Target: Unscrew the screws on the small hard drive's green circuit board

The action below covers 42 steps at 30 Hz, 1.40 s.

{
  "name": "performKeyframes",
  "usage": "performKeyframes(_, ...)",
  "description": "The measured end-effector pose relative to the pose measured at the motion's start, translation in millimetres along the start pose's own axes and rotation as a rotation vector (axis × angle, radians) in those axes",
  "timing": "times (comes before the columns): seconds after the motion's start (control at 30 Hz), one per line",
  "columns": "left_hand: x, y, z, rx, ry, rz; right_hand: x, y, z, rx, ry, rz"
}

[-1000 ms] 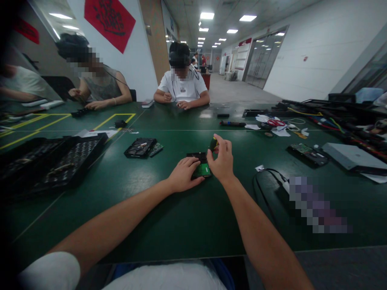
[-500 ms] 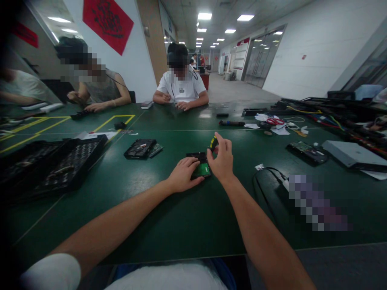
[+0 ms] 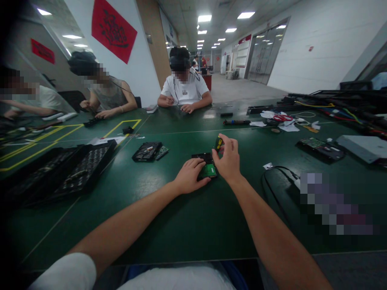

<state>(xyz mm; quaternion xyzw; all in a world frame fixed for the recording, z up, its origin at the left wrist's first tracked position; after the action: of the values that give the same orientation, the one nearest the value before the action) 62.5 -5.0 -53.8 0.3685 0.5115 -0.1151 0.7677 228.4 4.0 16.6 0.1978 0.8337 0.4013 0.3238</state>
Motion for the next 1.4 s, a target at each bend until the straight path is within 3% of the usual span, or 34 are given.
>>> performKeyframes(1.4, 2.3, -0.1, -0.7, -0.008, -0.006, -0.012, 5.2, -2.0, -0.5, 0.02, 0.085, -0.057)
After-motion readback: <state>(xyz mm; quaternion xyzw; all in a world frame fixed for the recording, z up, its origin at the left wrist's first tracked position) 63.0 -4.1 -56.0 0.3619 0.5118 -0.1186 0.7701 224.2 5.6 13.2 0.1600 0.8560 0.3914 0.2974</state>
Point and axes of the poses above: each hand's wrist, its own y-axis towards the middle knuckle, its own x-axis out of the palm, z = x × y, the point moved 7 cm from there along y, towards the middle knuckle, and after that the axes turned 2 degrees about z, right-handed, at the moved point
